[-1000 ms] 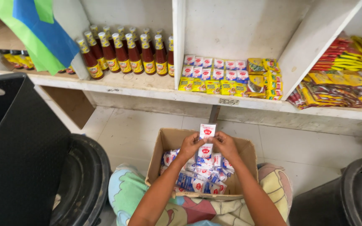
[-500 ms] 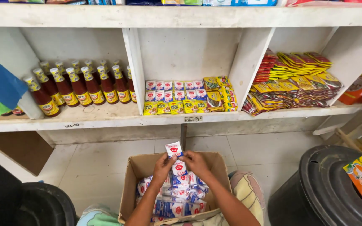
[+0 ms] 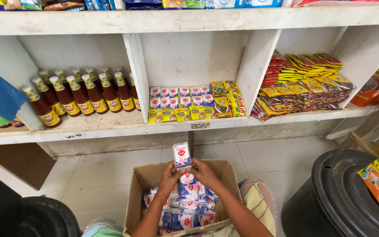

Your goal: Stocking small milk sachets from a cardboard box onto a low grocery store shelf.

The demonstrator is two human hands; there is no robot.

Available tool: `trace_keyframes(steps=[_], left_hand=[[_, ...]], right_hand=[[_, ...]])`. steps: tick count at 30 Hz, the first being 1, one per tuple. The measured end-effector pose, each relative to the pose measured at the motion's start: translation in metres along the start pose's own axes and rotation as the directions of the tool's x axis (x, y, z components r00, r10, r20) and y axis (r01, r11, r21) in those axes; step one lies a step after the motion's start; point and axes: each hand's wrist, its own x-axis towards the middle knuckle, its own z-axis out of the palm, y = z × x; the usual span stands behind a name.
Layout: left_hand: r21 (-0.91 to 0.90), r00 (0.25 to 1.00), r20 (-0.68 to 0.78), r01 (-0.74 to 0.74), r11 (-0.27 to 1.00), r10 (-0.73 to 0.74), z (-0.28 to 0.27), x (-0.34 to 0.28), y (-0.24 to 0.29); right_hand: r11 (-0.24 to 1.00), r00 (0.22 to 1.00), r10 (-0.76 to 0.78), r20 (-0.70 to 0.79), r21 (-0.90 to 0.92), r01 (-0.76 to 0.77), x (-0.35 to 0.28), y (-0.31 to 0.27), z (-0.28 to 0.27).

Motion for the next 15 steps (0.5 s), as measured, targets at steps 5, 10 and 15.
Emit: trace_keyframes(steps=[5,10,15], left_hand=[[0.029,0.987,-0.109,0.123,0.992,-0.119,-0.002,-0.002,0.006],[-0.016,0.982,-0.151,0.115,0.993,-0.116,0.002,-0.005,0.019],[0.056,0.985,-0.12,0.13,0.99,-0.122,0.005,-0.007,0.021]], right_hand=[[0.979,0.997,-0.078,-0.021,-0.189,0.073,-0.001,0.01,-0.001],[0.982,0.998,-0.062,-0.027,-0.183,0.056,-0.001,0.003,0.001],[0.971,0.994,-0.038,-0.101,-0.24,0.013,-0.003,-0.003,-0.001]])
